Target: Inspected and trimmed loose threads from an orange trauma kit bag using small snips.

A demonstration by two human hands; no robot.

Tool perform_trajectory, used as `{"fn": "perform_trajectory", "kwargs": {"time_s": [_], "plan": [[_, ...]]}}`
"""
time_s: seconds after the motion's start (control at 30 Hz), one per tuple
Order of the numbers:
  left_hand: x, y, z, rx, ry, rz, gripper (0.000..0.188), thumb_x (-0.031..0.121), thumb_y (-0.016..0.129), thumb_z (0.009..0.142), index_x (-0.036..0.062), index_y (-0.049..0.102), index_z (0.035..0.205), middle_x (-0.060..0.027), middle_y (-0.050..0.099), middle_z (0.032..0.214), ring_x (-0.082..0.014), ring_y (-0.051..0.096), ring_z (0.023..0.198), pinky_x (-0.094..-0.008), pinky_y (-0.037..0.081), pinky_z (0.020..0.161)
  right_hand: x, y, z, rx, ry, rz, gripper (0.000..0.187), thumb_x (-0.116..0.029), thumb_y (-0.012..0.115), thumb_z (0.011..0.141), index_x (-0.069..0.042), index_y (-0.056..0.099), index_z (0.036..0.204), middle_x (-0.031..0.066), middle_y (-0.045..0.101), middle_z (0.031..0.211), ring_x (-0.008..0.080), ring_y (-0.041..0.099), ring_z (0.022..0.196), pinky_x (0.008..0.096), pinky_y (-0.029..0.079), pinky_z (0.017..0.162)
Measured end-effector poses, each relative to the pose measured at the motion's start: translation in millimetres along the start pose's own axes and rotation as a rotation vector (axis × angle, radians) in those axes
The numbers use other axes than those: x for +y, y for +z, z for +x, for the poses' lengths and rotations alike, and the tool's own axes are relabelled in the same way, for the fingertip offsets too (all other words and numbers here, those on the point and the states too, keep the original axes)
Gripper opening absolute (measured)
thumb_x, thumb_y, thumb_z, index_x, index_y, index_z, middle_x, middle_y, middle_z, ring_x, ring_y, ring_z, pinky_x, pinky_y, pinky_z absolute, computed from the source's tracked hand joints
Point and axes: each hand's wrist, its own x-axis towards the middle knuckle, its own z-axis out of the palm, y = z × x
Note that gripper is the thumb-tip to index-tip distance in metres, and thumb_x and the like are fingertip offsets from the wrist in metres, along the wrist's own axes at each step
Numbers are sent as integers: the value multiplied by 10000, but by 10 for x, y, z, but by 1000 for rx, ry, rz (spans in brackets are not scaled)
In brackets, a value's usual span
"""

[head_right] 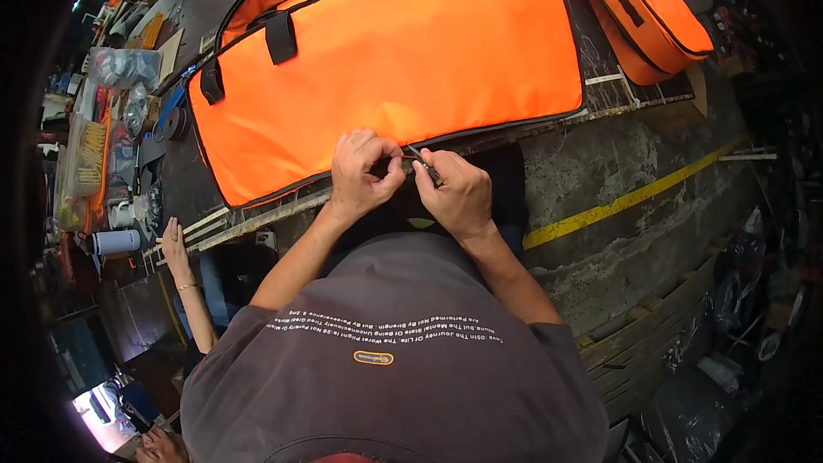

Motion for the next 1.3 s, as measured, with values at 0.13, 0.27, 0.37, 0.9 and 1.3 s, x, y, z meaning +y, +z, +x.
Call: {"fn": "perform_trajectory", "kwargs": {"time_s": [0.13,0.27,0.37,0.9,1.3], "plan": [[-12,-192,104,-44,-275,-414,114,114,709,903,43,626,872,-96,568,768,-304,578,689,-421,446,644,95,52,-55,5,240,249,195,-142,840,930,-17,705,996,126,747,839,259,745,721,356,570,663],[-96,-238,381,-301,-357,-99,239,263,756,983,44,674,931,-134,704,760,-346,716,720,-446,541,647,272,221,-8,-48,591,645,269,-214,853,994,-23,698,886,-119,509,719,-16,399,649,214,310,567],[-138,-189,540,-485,-344,96,248,307,789,970,76,698,950,-112,732,763,-354,744,746,-472,564,660,328,452,47,53,615,691,267,-191,842,1004,-23,707,846,-129,490,697,-12,391,625,215,314,562],[-184,-174,570,-508,-360,96,337,373,825,936,116,720,1127,-93,708,780,-340,734,783,-470,564,699,421,629,14,125,538,805,232,-148,849,993,-35,718,838,-138,485,698,-14,390,624,218,312,561],[-268,-91,586,-476,-301,72,158,222,724,988,161,763,1128,-101,787,980,-318,769,892,-467,593,753,371,634,29,143,576,831,237,-154,853,992,-32,721,837,-141,470,687,-11,376,619,225,308,558]]}}
